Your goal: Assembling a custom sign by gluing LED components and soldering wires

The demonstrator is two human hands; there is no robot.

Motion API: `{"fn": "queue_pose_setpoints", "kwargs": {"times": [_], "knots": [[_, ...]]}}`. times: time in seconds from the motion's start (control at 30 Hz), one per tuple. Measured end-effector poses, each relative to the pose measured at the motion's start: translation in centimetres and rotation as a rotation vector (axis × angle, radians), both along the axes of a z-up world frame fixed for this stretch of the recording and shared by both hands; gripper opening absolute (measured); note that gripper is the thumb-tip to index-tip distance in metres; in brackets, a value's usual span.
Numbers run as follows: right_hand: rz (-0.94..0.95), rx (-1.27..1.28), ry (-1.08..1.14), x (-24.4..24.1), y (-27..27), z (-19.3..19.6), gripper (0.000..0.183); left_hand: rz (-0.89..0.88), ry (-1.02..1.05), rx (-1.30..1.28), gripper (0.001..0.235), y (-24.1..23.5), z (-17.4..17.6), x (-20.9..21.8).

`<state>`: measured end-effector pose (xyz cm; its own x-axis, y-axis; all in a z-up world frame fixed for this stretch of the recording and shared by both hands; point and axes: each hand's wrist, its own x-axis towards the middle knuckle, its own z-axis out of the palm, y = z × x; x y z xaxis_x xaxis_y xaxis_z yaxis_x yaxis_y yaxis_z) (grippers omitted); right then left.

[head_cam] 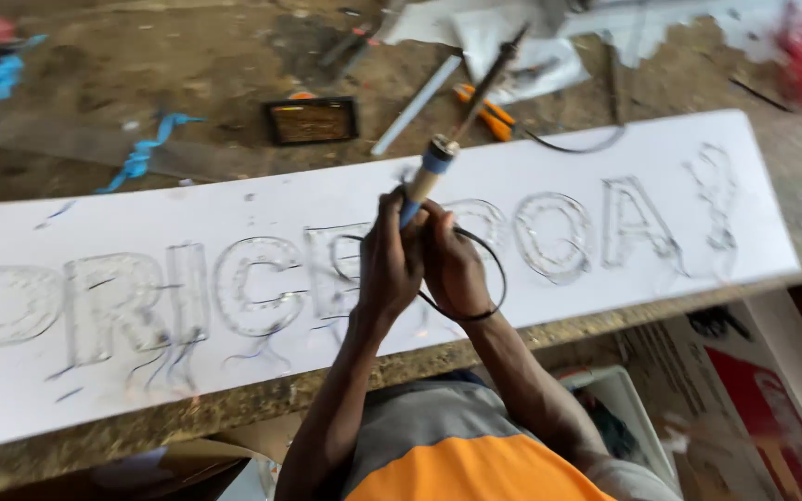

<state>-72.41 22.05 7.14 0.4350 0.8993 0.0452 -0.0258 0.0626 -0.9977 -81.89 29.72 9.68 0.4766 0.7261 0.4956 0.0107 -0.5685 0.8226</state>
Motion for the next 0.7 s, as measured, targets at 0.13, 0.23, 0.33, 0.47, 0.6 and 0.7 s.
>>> {"fn": "queue_pose_setpoints", "kwargs": {"times": [0.13, 0.23, 0.33, 0.47, 0.6, 0.7], "knots": [[-0.207, 0.204, 0.279, 2.9, -2.3, 3.2, 0.065, -0.066, 0.001, 0.036, 0.034, -1.7, -1.6, 5.8], [-0.317, 0.128, 0.165, 4.6, -4.5, 6.1, 0.066, -0.103, -0.026, 0.144, 0.038, -3.2, -2.9, 9.6], [-0.489, 0.188, 0.282, 7.9, -5.6, 4.8, 0.054, -0.23, 0.014, 0.249, 0.041, -4.9, -0.8, 12.3], [-0.668, 0.339, 0.569, 13.3, -7.6, 4.5, 0.041, -0.482, 0.155, 0.272, 0.063, -7.5, 0.7, 17.1], [-0.673, 0.333, 0.543, 20.4, -11.2, 3.3, 0.041, -0.573, 0.179, 0.366, 0.07, -10.3, -2.6, 23.8], [-0.702, 0.325, 0.473, 27.7, -14.2, 1.3, 0.034, -0.648, 0.159, 0.26, 0.076, -12.9, -2.2, 30.2]]}}
